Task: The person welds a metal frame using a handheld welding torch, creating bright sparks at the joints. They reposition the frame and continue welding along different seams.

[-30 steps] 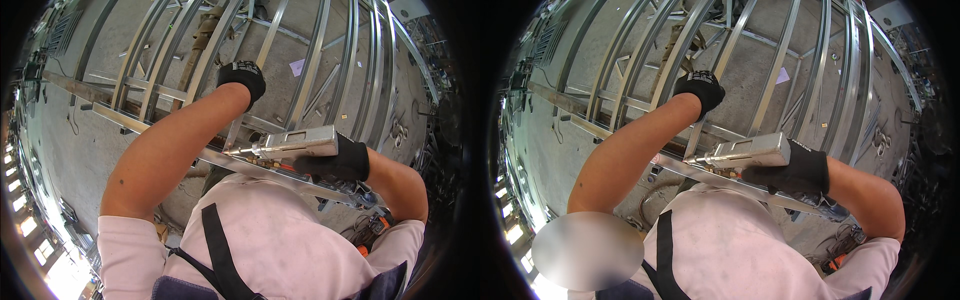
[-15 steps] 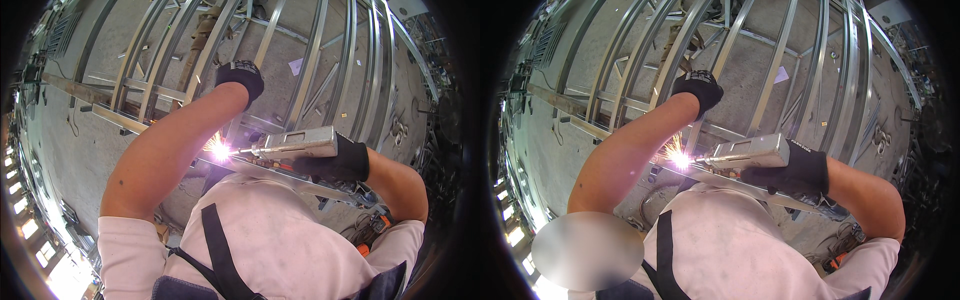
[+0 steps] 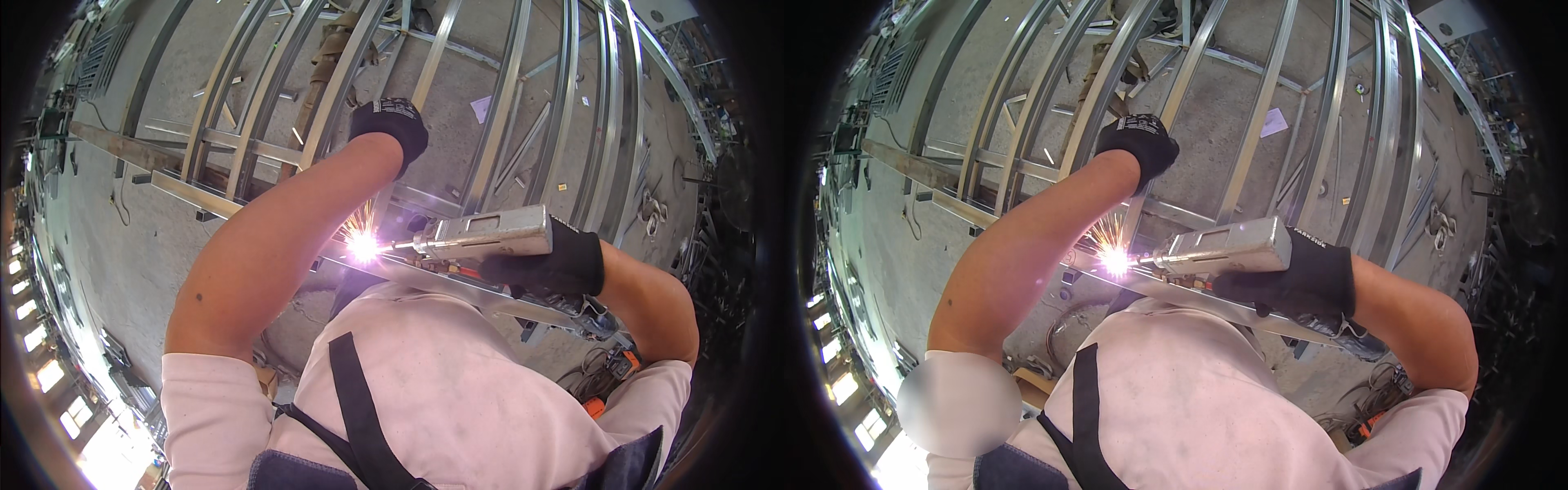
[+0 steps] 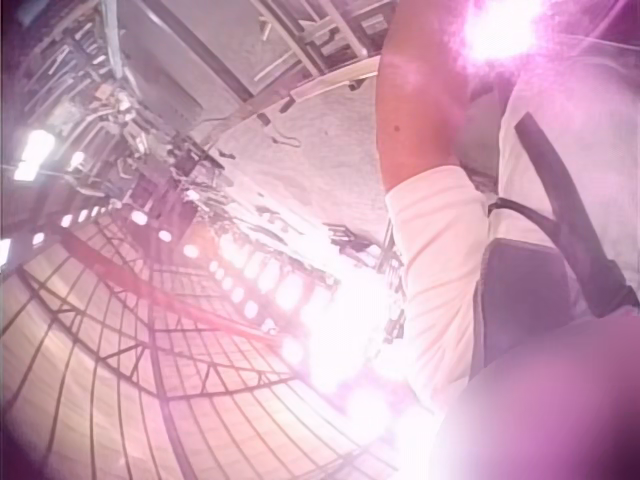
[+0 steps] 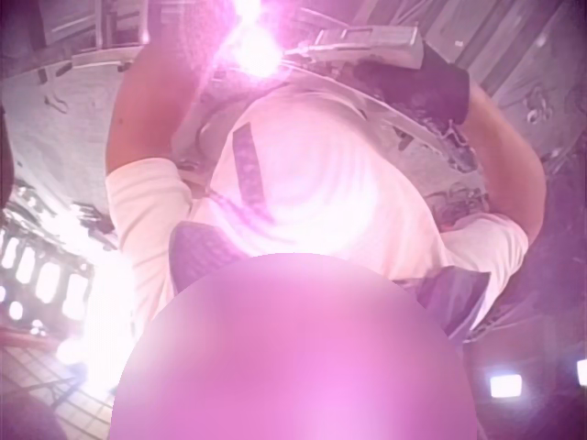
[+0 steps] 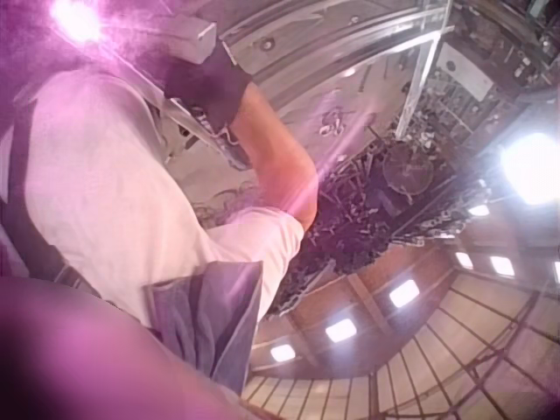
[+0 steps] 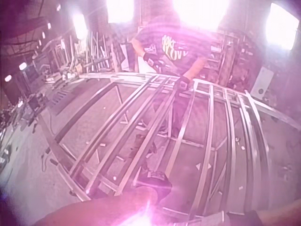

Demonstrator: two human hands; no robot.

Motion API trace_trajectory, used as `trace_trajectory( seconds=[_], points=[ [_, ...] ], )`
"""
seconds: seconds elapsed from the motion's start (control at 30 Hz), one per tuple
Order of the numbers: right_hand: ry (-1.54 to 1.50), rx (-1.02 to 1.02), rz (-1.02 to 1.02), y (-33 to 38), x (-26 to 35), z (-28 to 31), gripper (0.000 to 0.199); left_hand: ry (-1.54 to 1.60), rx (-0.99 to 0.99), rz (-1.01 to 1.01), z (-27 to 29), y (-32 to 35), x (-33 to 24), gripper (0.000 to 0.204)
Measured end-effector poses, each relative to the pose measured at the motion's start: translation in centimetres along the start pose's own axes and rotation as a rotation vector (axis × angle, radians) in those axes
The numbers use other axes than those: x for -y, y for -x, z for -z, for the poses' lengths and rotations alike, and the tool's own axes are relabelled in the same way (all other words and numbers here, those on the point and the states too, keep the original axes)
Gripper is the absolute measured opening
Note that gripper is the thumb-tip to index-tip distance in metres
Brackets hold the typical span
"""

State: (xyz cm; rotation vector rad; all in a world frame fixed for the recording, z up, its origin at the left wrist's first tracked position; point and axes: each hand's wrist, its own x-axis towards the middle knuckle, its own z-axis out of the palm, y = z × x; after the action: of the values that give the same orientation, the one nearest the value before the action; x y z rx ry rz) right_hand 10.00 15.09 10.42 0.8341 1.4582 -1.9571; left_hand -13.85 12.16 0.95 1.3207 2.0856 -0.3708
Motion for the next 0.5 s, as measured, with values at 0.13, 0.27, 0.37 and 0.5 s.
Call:
trace_trajectory(
  seconds=[0.13,0.27,0.37,0.5],
  points=[
    [-0.015,-0.008,-0.018,0.3,-0.2,0.0,0.045,-0.029,-0.013,-0.018,-0.2,-0.1,0.1,0.031],
    [-0.027,-0.007,-0.014,0.4,-0.8,0.1,0.047,0.043,-0.028,0.024,-0.2,-0.2,0.0,0.031],
    [0.002,0.014,0.037,0.2,-1.5,0.3,0.046,0.049,-0.026,0.028,-0.2,-0.3,-0.1,0.031],
    [0.01,0.027,0.066,0.3,-2.2,0.2,0.047,0.061,-0.055,0.038,-0.5,-0.4,0.0,0.031]
  ],
)
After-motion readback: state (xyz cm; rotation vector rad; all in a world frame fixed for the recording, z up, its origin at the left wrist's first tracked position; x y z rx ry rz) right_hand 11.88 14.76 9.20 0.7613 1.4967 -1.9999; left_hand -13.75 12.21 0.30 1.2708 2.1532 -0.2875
